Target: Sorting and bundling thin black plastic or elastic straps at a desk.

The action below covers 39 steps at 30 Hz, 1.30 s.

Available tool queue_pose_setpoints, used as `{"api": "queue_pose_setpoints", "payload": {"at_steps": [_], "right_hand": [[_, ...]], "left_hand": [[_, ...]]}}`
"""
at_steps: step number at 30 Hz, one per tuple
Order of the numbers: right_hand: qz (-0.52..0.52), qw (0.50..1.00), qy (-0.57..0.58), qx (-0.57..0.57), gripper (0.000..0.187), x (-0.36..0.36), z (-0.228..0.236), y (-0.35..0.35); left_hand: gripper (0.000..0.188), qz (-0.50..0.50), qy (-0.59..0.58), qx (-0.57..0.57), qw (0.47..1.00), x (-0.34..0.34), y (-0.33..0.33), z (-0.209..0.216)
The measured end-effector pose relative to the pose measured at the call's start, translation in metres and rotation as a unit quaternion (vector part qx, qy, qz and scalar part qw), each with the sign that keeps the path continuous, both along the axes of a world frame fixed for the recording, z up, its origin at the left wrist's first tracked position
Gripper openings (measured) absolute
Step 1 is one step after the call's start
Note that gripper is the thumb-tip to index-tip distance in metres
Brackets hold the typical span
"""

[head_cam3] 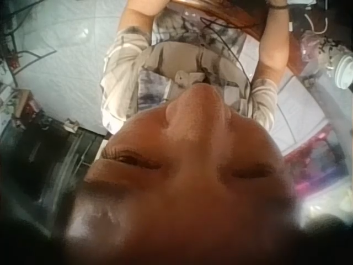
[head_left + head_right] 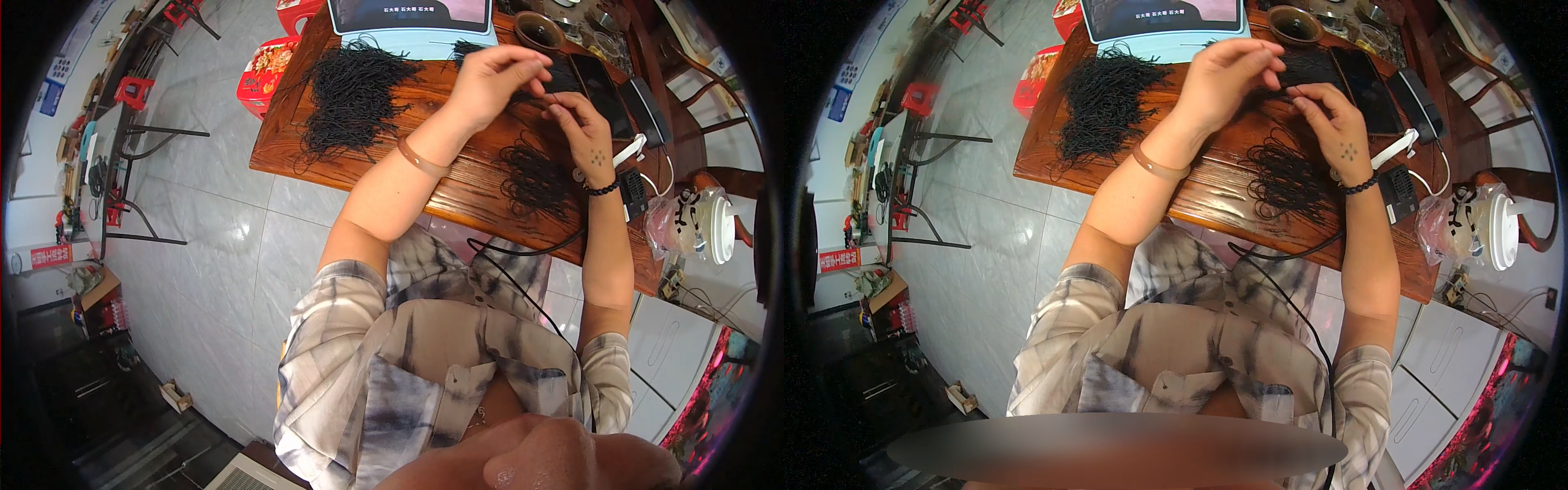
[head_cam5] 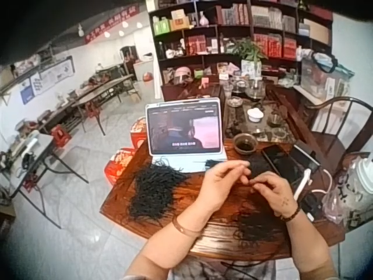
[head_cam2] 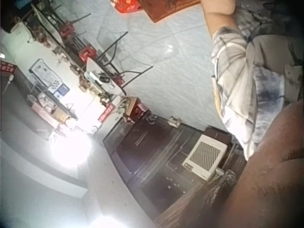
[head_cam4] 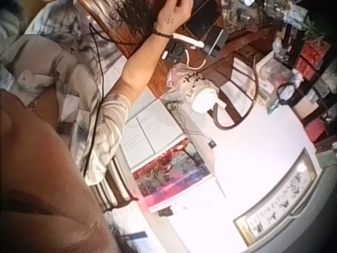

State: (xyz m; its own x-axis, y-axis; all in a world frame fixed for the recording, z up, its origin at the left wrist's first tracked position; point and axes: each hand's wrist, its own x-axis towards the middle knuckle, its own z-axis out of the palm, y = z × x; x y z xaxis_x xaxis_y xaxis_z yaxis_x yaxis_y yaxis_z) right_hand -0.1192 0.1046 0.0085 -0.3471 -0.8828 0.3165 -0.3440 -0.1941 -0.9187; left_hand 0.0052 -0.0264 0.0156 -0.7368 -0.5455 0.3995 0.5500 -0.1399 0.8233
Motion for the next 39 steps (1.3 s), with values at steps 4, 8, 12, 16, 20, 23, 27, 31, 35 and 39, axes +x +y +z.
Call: {"api": "queue_pose_setpoints", "payload": {"at_steps": [4,8,12,16,20,23,27,31,35,39], "right_hand": [[-0.086,0.994,0.070,-0.016,0.016,-0.021,0.000,0.005],[-0.125,0.990,0.057,-0.029,0.016,-0.039,0.003,0.011],[-0.187,0.982,-0.004,-0.011,0.017,-0.042,0.011,0.017],[-0.189,0.978,-0.062,-0.065,0.020,-0.049,0.012,0.019],[-0.185,0.964,-0.165,-0.095,0.022,-0.049,0.015,0.022],[-0.197,0.962,-0.139,-0.128,0.019,-0.050,0.014,0.024],[-0.177,0.978,0.073,-0.078,0.012,-0.022,0.022,0.018],[-0.131,0.973,0.181,-0.058,0.013,0.002,0.020,0.010],[-0.128,0.972,0.192,-0.051,0.013,0.007,0.019,0.011],[-0.132,0.972,0.191,-0.047,0.014,0.012,0.021,0.010]], "left_hand": [[0.016,0.018,0.038,0.096,0.995,-0.002,-0.015,-0.004],[0.016,0.051,0.049,0.134,0.989,-0.001,-0.026,-0.005],[0.016,0.073,0.021,0.147,0.986,-0.003,-0.029,-0.009],[0.016,0.083,0.023,0.154,0.984,-0.002,-0.031,-0.009],[0.016,0.085,0.011,0.168,0.982,-0.001,-0.027,-0.006],[0.017,0.094,-0.053,0.114,0.988,-0.006,-0.022,-0.012],[0.014,0.127,-0.160,-0.126,0.971,-0.012,0.000,-0.016],[0.015,0.184,-0.145,-0.351,0.906,-0.015,0.008,-0.028],[0.014,0.158,-0.166,-0.337,0.913,-0.014,0.013,-0.024],[0.013,0.164,-0.137,-0.365,0.906,-0.014,0.016,-0.028]]}}
